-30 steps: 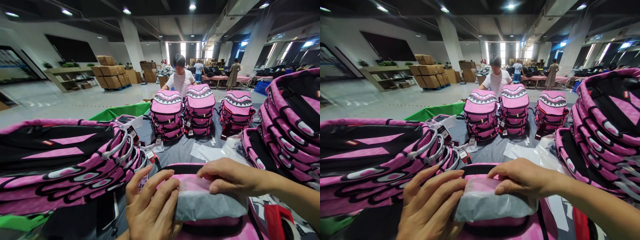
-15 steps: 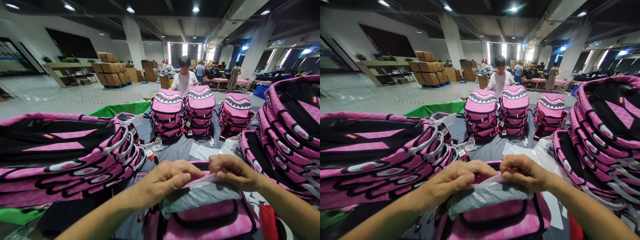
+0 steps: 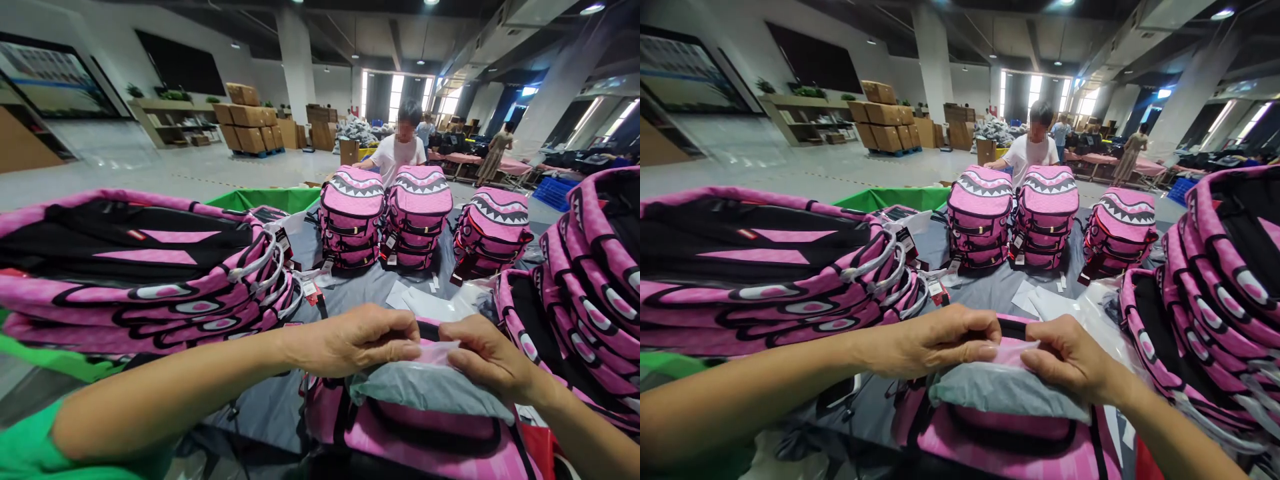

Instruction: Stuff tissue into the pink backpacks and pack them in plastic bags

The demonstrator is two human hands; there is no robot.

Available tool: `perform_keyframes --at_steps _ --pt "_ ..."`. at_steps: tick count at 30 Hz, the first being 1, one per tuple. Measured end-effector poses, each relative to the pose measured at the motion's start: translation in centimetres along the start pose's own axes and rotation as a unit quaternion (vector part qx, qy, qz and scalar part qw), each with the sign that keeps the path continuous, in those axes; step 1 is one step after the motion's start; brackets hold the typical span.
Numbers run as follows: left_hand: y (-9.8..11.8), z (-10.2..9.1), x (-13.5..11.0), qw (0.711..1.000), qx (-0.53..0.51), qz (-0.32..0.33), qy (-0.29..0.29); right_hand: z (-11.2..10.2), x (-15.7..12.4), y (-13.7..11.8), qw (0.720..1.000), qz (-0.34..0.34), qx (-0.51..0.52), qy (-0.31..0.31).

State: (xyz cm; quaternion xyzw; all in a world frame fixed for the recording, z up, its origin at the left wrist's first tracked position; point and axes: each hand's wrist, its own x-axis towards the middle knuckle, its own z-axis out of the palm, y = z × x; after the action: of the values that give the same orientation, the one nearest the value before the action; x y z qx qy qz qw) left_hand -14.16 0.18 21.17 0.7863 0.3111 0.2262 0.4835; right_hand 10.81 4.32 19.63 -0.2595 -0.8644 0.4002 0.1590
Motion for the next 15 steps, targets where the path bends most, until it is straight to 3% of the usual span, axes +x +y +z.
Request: perform_keyframes --at_steps 6,10,15 --pt "-2.0 0.1 2.6 0.994 -0.034 0.108 0.011 0.0 -0.1 2.5 0.980 -0.074 0.179 -0.051" --pt "-2.9 0.2 3.8 0.981 0.027 0.180 0.060 0.0 -0.6 3.1 0.964 -0.052 0.254 -0.064" --pt "-3.1 -0.7 4.7 0.969 0.095 0.228 0.024 0.2 -0.7 3.2 0.945 -0.043 0.311 -0.091"
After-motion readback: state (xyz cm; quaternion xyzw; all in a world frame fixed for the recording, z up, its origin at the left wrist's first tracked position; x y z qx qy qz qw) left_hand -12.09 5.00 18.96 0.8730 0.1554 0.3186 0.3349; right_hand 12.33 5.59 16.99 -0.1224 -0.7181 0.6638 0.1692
